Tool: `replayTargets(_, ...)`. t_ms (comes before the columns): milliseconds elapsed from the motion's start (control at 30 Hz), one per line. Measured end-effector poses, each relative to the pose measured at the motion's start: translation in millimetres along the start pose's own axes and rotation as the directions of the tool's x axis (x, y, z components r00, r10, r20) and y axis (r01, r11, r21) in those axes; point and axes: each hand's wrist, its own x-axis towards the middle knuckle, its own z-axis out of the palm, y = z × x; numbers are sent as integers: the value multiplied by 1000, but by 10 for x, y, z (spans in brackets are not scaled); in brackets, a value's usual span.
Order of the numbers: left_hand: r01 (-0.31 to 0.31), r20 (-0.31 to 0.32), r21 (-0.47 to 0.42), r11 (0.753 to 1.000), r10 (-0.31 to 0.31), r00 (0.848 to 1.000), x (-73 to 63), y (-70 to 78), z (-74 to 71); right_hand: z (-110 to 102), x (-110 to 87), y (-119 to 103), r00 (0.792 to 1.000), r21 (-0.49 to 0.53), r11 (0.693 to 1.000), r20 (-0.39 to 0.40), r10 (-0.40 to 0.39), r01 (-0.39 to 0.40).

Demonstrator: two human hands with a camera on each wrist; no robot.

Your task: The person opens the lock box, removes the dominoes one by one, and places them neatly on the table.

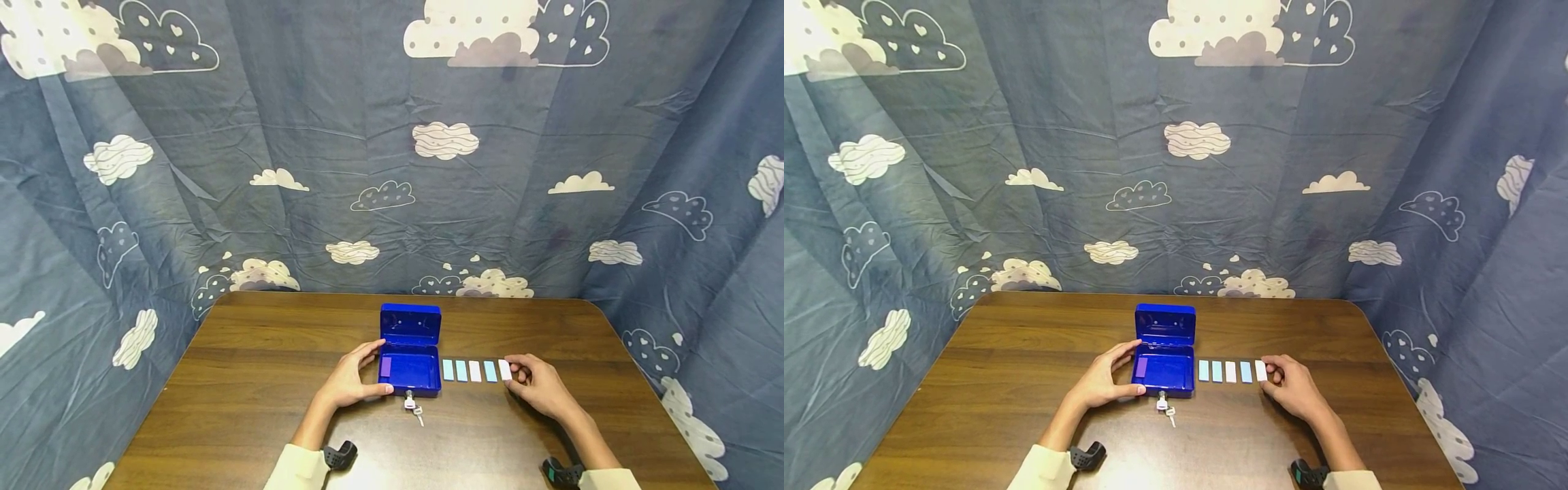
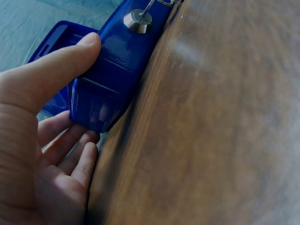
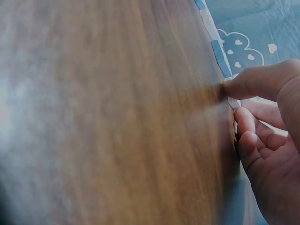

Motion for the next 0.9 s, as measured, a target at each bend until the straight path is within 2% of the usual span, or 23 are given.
replayTargets(167,10,0,-5,1000,-10,1000,0,-5,-3,-2,-6,21,1000,4,1000,-3,-14,14)
replayTargets(333,12,0,-7,1000,-12,1000,-1,-5,2,-13,-14,15,1000,22,1000,11,19,-19)
replayTargets(600,0,1,1,1000,0,1000,-6,-12,8,-39,-17,-45,999,20,999,-13,39,-38)
replayTargets(900,11,5,-3,1000,-11,1000,-7,19,-11,-3,67,-201,999,58,998,-48,-18,20)
